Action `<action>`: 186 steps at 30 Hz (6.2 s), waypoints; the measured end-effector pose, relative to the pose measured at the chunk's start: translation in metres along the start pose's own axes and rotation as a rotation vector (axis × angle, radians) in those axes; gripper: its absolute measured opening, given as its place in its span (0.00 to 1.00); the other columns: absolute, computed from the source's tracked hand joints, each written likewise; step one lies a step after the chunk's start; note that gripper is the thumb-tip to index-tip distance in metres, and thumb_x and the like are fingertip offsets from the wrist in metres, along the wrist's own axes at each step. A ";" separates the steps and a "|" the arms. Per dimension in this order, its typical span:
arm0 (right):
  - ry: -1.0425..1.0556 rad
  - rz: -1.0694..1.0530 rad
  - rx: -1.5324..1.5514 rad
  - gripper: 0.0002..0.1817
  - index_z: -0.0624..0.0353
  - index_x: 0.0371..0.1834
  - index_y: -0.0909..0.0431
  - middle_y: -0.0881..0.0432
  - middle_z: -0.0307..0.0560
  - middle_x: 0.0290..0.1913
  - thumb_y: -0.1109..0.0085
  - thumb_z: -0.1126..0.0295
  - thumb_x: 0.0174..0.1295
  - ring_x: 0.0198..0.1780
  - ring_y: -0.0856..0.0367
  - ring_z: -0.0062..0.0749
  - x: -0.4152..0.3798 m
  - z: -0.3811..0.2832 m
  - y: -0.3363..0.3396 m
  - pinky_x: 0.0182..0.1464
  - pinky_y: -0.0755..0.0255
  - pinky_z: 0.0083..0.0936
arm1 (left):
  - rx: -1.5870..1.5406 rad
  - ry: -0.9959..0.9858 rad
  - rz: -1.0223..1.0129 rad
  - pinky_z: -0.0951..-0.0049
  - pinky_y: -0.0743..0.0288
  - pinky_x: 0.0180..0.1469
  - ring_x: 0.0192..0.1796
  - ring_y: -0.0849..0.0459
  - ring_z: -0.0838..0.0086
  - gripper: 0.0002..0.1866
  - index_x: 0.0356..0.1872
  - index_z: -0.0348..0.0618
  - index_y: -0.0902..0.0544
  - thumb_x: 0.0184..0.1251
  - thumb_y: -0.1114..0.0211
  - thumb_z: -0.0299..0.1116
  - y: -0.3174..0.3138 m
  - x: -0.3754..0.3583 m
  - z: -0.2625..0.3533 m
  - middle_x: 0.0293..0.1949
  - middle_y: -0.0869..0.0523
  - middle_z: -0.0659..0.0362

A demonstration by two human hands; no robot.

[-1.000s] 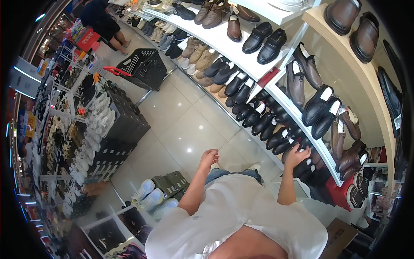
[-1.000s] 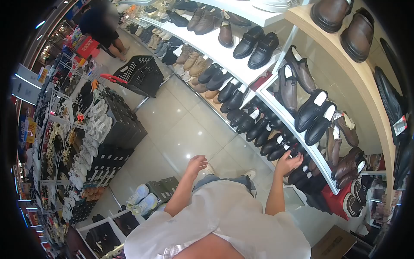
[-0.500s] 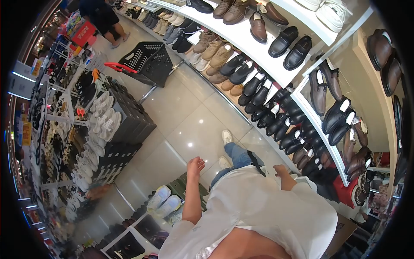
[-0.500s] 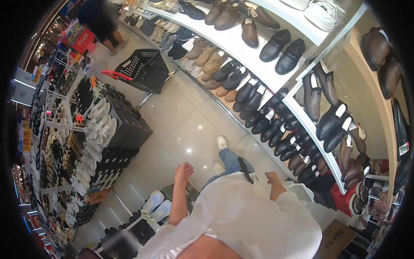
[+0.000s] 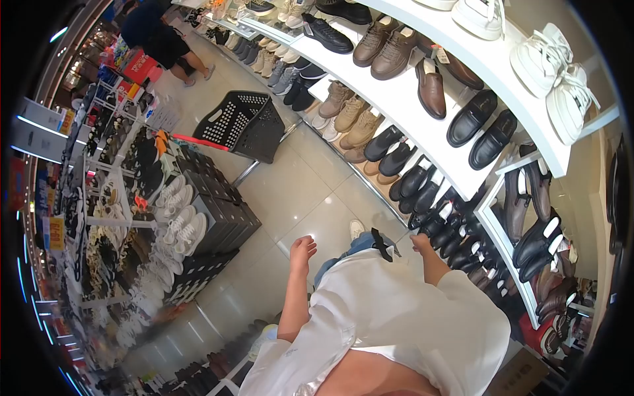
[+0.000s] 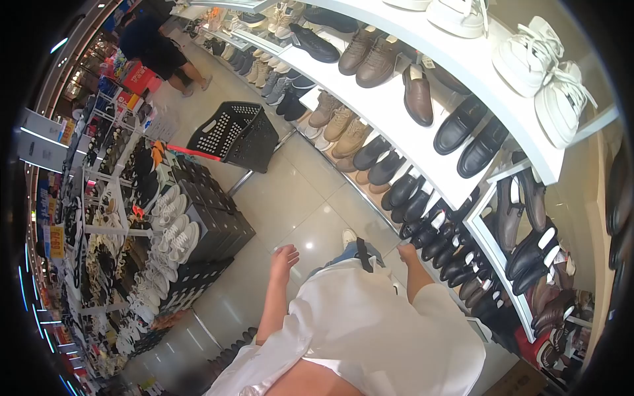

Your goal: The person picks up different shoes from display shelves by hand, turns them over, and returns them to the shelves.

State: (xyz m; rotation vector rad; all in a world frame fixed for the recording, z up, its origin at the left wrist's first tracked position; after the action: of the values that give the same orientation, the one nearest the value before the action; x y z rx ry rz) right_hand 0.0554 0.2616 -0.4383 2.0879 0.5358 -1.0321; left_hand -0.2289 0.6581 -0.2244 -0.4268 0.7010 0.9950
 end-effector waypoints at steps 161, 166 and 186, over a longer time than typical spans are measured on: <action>0.672 0.032 1.560 0.37 0.62 0.70 0.43 0.29 0.46 0.62 0.34 0.68 0.61 0.64 0.30 0.32 -0.231 -0.565 -0.020 0.64 0.32 0.34 | 0.467 -0.220 -1.715 0.59 0.45 0.72 0.73 0.39 0.58 0.51 0.78 0.43 0.58 0.54 0.37 0.25 -0.342 0.069 0.392 0.72 0.41 0.47; 0.682 0.074 1.566 0.36 0.63 0.69 0.42 0.29 0.47 0.62 0.34 0.69 0.60 0.64 0.30 0.32 -0.228 -0.564 -0.018 0.66 0.34 0.34 | 0.478 -0.192 -1.680 0.60 0.44 0.72 0.73 0.39 0.59 0.51 0.78 0.44 0.58 0.54 0.38 0.25 -0.342 0.073 0.390 0.72 0.41 0.48; 0.744 0.010 1.529 0.34 0.64 0.69 0.39 0.26 0.48 0.61 0.35 0.67 0.62 0.62 0.28 0.32 -0.226 -0.567 -0.012 0.65 0.35 0.32 | 0.405 -0.128 -1.602 0.54 0.37 0.69 0.69 0.36 0.54 0.60 0.77 0.47 0.60 0.48 0.25 0.33 -0.344 0.079 0.388 0.65 0.41 0.49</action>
State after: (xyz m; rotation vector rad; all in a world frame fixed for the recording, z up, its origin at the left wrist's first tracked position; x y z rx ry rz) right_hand 0.1973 0.6929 -0.0300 3.8639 -0.0717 -0.5781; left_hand 0.2300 0.7784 -0.0008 -0.4041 0.2404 -0.6224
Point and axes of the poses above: each hand's wrist, its own x-axis towards the middle knuckle, its own y-axis out of the back of the hand, z = x × y, the point moved 10 cm from there along x, towards the middle knuckle
